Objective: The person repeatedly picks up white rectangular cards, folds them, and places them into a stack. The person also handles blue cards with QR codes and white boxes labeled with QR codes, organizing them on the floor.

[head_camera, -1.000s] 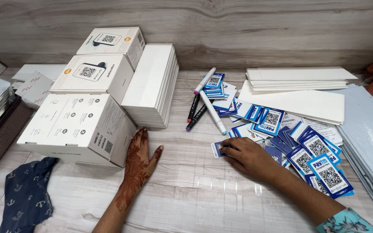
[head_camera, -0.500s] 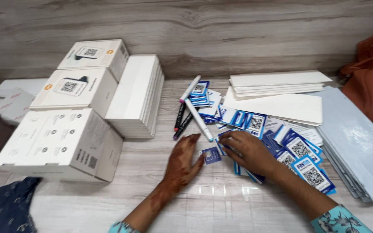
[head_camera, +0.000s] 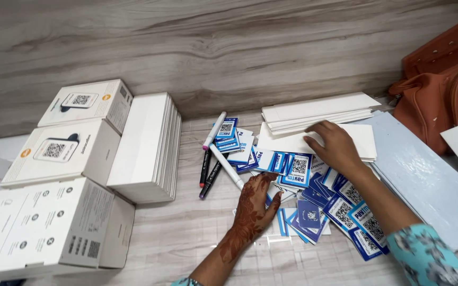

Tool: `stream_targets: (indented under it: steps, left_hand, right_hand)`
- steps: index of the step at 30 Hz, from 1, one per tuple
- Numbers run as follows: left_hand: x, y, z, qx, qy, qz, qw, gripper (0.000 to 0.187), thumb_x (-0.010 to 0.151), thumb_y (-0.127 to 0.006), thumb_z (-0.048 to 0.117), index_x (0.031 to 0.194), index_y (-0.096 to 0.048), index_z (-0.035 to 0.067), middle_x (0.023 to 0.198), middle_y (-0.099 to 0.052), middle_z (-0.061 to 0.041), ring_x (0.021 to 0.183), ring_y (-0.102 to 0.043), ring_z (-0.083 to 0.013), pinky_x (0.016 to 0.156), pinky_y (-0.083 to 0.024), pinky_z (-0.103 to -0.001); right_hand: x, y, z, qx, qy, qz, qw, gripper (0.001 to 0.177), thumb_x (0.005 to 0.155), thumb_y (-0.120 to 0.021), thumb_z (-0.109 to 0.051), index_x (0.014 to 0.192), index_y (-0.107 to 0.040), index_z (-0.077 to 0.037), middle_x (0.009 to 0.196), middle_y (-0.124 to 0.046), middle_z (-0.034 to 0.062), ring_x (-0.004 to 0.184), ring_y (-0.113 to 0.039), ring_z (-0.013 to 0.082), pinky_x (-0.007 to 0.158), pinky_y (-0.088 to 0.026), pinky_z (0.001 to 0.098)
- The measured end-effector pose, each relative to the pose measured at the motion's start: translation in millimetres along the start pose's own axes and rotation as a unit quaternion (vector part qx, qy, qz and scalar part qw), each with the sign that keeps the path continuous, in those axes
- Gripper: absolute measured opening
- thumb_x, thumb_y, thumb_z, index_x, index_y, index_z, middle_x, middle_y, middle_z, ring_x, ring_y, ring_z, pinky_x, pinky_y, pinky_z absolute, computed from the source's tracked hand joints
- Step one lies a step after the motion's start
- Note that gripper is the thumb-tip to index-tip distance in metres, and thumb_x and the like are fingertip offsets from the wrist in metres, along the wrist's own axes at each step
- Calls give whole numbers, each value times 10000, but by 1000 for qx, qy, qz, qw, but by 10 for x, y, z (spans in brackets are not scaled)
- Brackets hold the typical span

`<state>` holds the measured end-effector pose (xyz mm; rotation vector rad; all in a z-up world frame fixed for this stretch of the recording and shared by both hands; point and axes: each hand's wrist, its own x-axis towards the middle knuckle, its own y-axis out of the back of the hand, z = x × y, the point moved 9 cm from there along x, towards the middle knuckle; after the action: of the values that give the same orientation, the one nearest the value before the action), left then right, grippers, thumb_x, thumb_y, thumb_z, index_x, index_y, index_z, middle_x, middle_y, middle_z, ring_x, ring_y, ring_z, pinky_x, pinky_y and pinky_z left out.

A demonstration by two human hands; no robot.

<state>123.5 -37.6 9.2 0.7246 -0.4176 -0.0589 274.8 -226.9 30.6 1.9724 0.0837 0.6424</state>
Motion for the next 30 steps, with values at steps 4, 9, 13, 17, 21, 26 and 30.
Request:
stream_targets:
  steps: [4, 9, 13, 17, 21, 26, 30]
  left_hand:
    - [24, -2, -6, -7, -5, -11, 1000, 408, 1045, -566, 284, 1340, -538, 3, 1276, -590, -205, 1228, -539, -363, 1089, -406, -491]
    - [61, 16, -25, -32, 4, -32, 999, 430, 1040, -531, 303, 1354, -536, 9, 1277, -590, -206, 1243, -532, -358, 1099, -401, -487]
    - [48, -20, -52, -32, 42, -70, 996, 445, 1049, -516, 323, 1371, -517, 16, 1299, -569, -201, 1250, -508, -357, 1104, -379, -489]
    - [72, 13, -14, -41, 21, -49, 998, 447, 1048, -529, 310, 1383, -524, 13, 1327, -573, -206, 1261, -511, -366, 1095, -380, -497]
    - [65, 17, -27, -45, 44, -52, 997, 431, 1044, -541, 309, 1357, -535, 12, 1298, -592, -207, 1243, -534, -367, 1081, -412, -496]
    - [68, 33, -7, -52, 51, -54, 996, 444, 1041, -545, 308, 1368, -524, 8, 1287, -592, -208, 1235, -541, -363, 1069, -428, -496]
    - [66, 42, -15, -49, 53, -56, 996, 422, 1040, -553, 303, 1343, -538, 9, 1268, -595, -206, 1228, -540, -365, 1067, -425, -499]
  right_hand:
    - [589, -331, -23, -60, 48, -7, 997, 343, 919, -713, -395, 1125, -735, -122, 1186, -700, 84, 1155, -639, 270, 1018, -479, 444]
    - [1144, -613, 70, -125, 20, -82, 989, 460, 780, -781, -504, 1124, -751, -201, 1197, -695, 39, 1220, -590, 253, 1073, -404, 471]
    - [1220, -637, 153, -146, -18, -131, 980, 536, 696, -804, -582, 1117, -765, -253, 1202, -700, 2, 1242, -577, 216, 1107, -382, 459]
    - [1149, -568, 60, -176, 57, -77, 980, 473, 784, -745, -565, 1111, -770, -224, 1170, -724, -22, 1200, -613, 191, 1106, -404, 448]
    - [1080, -581, -17, -226, 100, -43, 968, 428, 827, -711, -559, 1065, -774, -209, 1153, -723, -34, 1176, -623, 181, 1109, -412, 446]
    - [1153, -528, 101, -164, 49, -12, 985, 348, 854, -708, -497, 1010, -783, -195, 1094, -731, -2, 1121, -647, 201, 1010, -451, 451]
    - [1260, -467, 142, -141, 31, 54, 988, 276, 1004, -667, -421, 1046, -776, -171, 1038, -751, -3, 1036, -693, 186, 964, -513, 408]
